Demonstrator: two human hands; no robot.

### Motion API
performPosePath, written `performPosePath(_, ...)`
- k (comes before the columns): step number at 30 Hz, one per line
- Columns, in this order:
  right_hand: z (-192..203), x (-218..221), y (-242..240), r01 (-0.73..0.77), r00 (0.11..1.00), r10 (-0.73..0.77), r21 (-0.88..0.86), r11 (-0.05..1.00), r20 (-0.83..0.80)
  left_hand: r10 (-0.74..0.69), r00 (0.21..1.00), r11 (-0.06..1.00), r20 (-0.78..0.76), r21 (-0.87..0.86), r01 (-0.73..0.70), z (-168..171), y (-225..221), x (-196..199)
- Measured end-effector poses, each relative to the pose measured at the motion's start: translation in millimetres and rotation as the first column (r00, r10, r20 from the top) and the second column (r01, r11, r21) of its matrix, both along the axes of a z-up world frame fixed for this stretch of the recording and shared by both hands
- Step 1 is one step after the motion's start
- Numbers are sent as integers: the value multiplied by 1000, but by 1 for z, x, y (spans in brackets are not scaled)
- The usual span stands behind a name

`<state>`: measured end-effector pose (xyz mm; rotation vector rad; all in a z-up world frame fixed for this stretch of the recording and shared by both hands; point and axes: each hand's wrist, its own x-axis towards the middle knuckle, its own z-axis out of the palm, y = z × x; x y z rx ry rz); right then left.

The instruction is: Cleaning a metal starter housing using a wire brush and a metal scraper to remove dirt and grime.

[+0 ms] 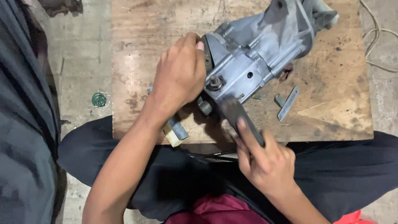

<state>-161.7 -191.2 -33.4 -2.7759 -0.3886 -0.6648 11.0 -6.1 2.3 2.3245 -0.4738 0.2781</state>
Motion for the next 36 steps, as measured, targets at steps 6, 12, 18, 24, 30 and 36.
performPosePath(6, 21, 38, 18, 3, 999, 1, -89, 996, 40, -6, 1000, 999, -16, -36, 5, -4, 1, 3)
performPosePath(12, 8, 15, 10, 32, 999, -31, -35, 999, 16, 11, 999, 1000, 32, -7, -11, -1, 3, -1)
performPosePath(18, 4, 3, 0, 61, 998, -58, -103, 993, 31, 17, 1000, 1000, -6, 9, -17, -5, 1, 1)
performPosePath(24, 26, 36, 22, -45, 998, 42, 61, 997, 50, 12, 1000, 999, -17, -53, -12, 1, 4, -4)
performPosePath(30, -39, -39, -35, 119, 972, -117, -2, 993, -205, 40, 999, 999, -4, -7, -40, -2, 0, 1)
performPosePath(36, -18, -34, -43, -9, 1000, -2, 396, 918, 27, 31, 999, 1000, 22, -3, -31, -1, -1, 0)
